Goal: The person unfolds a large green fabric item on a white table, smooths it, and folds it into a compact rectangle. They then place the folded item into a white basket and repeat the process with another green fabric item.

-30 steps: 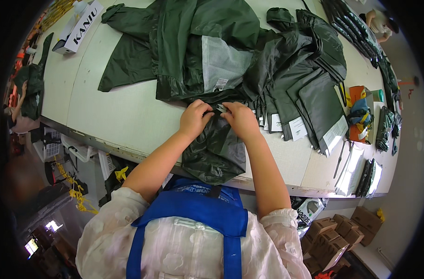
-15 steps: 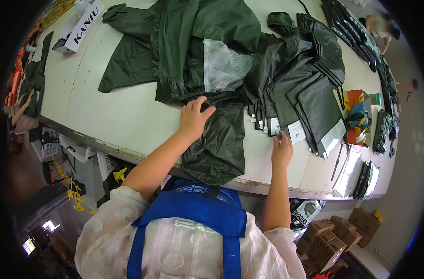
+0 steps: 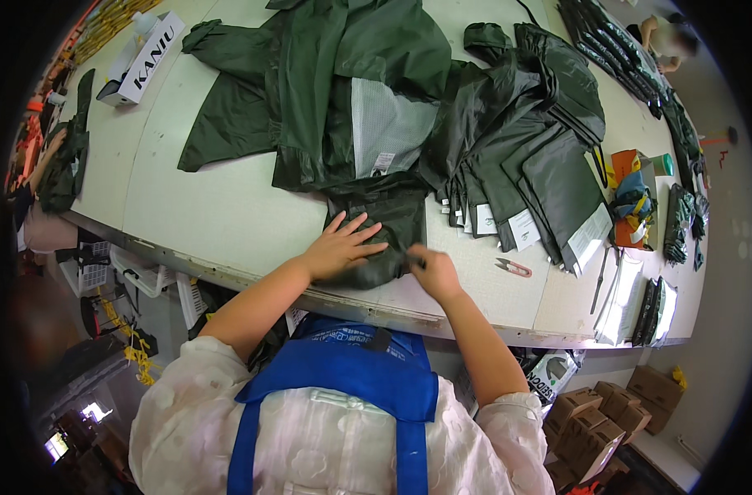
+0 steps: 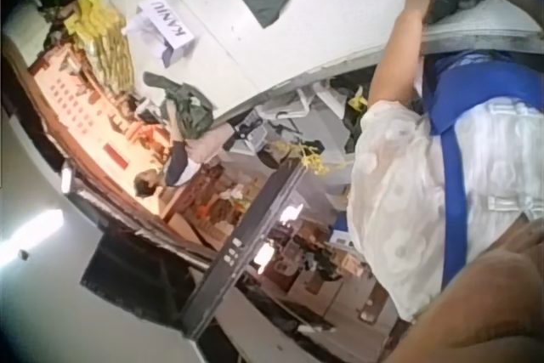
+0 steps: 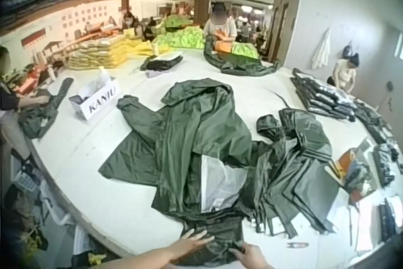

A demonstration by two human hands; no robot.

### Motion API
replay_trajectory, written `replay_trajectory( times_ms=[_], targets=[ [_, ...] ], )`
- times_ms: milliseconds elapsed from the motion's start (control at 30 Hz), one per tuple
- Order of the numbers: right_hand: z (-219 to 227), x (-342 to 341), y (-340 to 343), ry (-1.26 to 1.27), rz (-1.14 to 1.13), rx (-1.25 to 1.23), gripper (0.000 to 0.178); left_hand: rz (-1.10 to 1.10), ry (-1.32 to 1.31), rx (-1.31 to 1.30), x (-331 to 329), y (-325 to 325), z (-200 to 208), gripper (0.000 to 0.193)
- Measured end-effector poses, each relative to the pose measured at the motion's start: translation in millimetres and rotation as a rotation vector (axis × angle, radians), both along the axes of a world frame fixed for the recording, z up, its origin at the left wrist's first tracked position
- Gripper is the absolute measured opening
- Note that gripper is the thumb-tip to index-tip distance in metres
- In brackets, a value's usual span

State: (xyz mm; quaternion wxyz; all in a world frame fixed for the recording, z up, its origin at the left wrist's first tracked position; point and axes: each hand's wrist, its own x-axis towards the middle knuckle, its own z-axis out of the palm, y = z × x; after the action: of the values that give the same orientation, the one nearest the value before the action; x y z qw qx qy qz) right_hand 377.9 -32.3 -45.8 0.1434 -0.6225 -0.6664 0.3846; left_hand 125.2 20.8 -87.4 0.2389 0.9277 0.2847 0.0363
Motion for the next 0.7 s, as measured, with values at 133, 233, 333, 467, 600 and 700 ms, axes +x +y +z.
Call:
replay_trajectory(
  times_ms=[133, 233, 333, 467, 600, 700],
  targets=[
    [-24, -14, 9, -0.197, -0.299, 0.019, 0.042, 0.603, -0.818, -0.984, -13, 16, 25, 0.037],
    [-16, -19, 14, -0.268, -0.289, -0.086, 0.055, 0.480, -0.526, 0.179, 0, -9, 74, 0.025],
    [-12, -22, 16, -0.326, -0.276, -0.084, 0.053, 0.287, -0.109, 0.193, 24, -52, 67, 0.031],
    [10, -28, 27, -0.356, -0.163, -0.037, 0.058, 0.276, -0.020, 0.228, 24, -61, 9, 0.040],
    [51, -23, 54, -0.518, -0.050, 0.757, 0.060, 0.242, -0.133, 0.311, 19, -65, 12, 0.038],
    [1, 22, 98, -0.413, -0.096, 0.575, 0.045, 0.205, -0.120, 0.306, 19, -62, 16, 0.037]
  ],
)
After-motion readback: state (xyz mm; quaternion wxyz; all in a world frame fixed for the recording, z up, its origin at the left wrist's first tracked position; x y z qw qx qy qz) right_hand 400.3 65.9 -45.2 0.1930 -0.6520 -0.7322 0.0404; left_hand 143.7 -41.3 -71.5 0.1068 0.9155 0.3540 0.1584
